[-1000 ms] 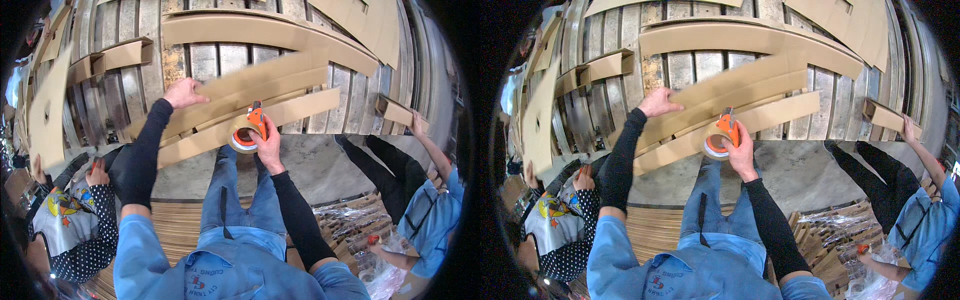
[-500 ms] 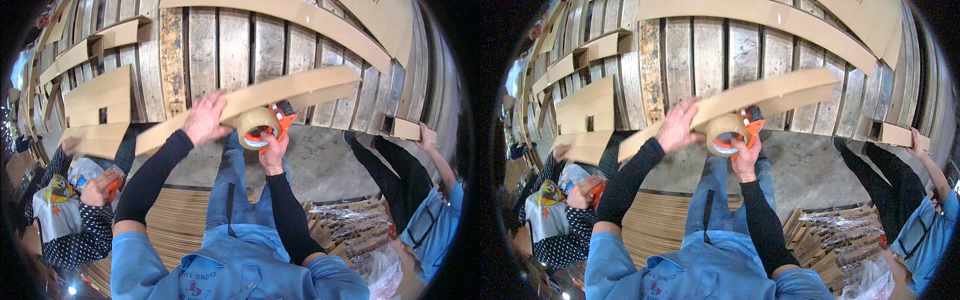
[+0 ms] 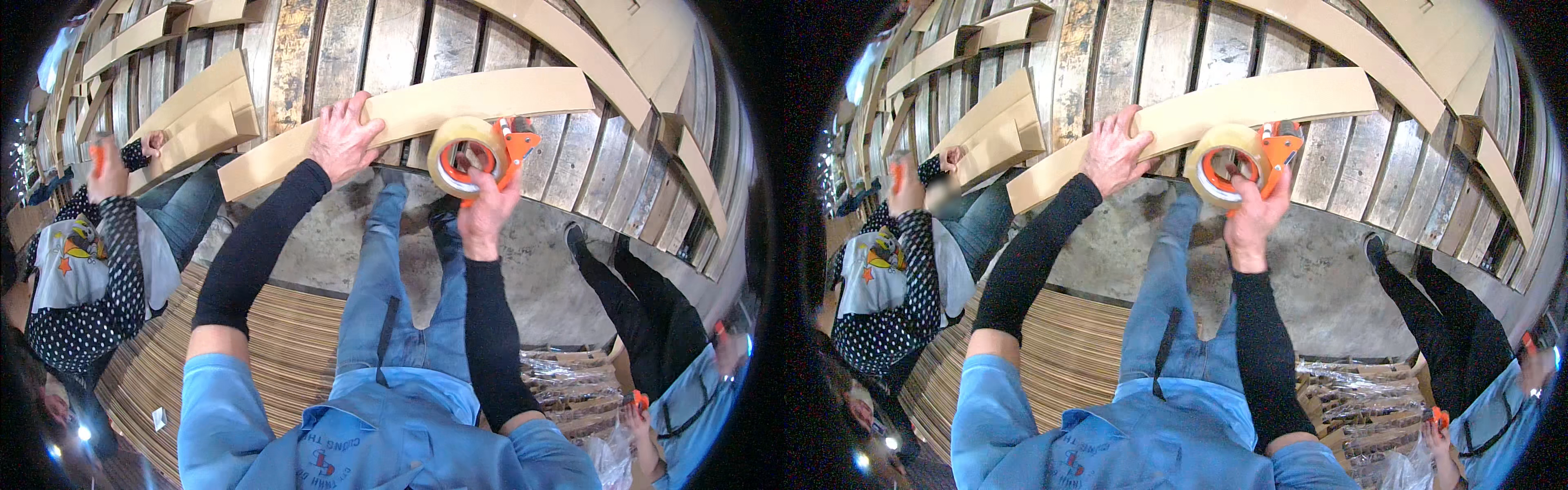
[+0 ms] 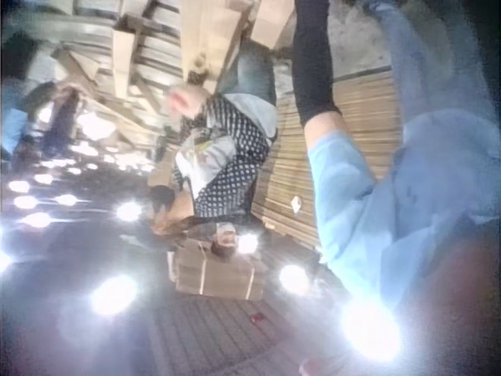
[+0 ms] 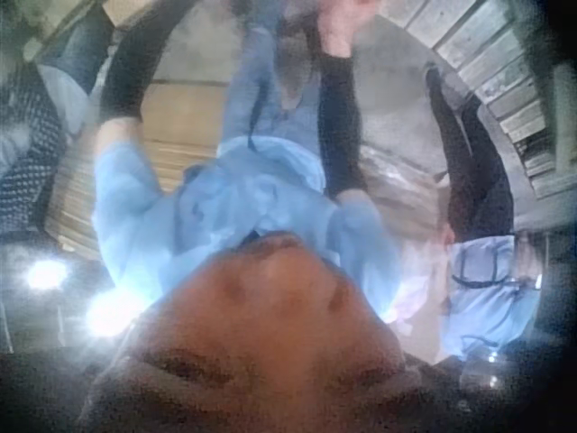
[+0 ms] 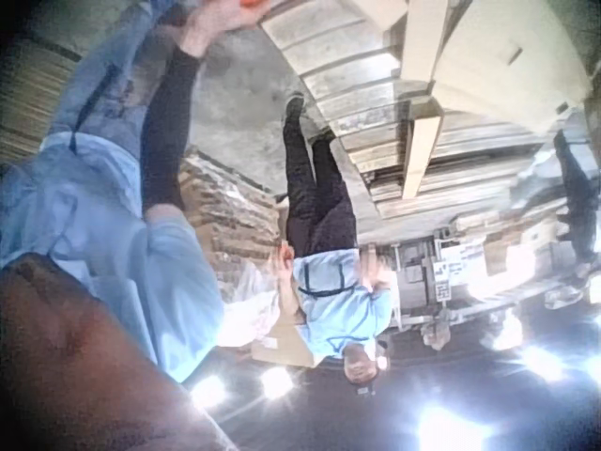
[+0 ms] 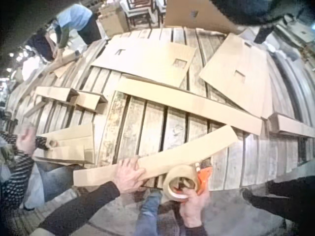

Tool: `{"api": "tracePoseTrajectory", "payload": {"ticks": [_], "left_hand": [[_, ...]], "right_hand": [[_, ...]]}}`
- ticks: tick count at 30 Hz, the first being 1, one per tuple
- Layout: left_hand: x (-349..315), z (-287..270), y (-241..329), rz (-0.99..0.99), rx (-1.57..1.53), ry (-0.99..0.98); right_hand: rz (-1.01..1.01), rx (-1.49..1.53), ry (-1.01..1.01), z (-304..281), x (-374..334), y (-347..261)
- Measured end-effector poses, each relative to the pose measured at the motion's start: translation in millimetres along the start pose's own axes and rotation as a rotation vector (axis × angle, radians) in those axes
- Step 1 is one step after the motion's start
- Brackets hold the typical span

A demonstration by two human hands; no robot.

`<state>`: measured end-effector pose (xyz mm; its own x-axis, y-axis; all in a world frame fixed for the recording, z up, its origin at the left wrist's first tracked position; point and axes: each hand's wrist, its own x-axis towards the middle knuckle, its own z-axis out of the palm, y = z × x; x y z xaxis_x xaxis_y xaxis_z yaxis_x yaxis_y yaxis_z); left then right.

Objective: The person repeatedly picks up flat cardboard pieces and applies clear packing tape using a handheld tape dispenser. They smooth the tape along the surface and move to the next piece. The work is performed on a wooden pallet surface in a warehouse-like area with other workers nearby.

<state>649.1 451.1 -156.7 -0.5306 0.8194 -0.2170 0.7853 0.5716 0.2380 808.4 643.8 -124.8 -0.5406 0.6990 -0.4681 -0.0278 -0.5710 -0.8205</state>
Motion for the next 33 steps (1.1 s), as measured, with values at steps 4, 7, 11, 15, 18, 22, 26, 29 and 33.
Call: {"api": "tracePoseTrajectory", "payload": {"ticks": [4,7,11,15,18,22,26,29,33], "left_hand": [[14.6,4.4,23.5,-0.002,-0.038,0.086],[21.7,10.6,29.4,0.011,-0.005,0.114],[20.7,21.5,27.1,-0.006,-0.032,0.193],[19.1,25.9,32.2,-0.031,-0.101,0.288],[20.2,29.6,35.8,-0.016,-0.107,0.394],[21.6,33.2,35.4,-0.029,-0.118,0.392],[25.5,33.9,30.3,-0.044,-0.114,0.317],[20.3,37.4,36.0,-0.053,-0.145,0.273],[21.7,29.4,37.6,-0.111,-0.150,0.206]], "right_hand": [[-0.030,-0.257,-0.235,-3.8,30.8,-36.5],[-0.069,-0.493,-0.202,15.9,60.5,-36.8],[-0.243,-0.964,-0.335,43.8,45.2,-70.8],[-0.548,-1.268,-0.443,65.3,18.7,-94.5],[-0.755,-1.365,-0.454,86.0,14.3,-100.3],[-0.779,-1.616,-0.589,86.3,42.3,-47.5],[-0.662,-1.762,-0.643,110.2,48.9,-41.3],[-0.620,-1.806,-0.661,111.5,43.3,-44.1],[-0.615,-1.729,-0.630,79.2,10.4,-53.5]]}}
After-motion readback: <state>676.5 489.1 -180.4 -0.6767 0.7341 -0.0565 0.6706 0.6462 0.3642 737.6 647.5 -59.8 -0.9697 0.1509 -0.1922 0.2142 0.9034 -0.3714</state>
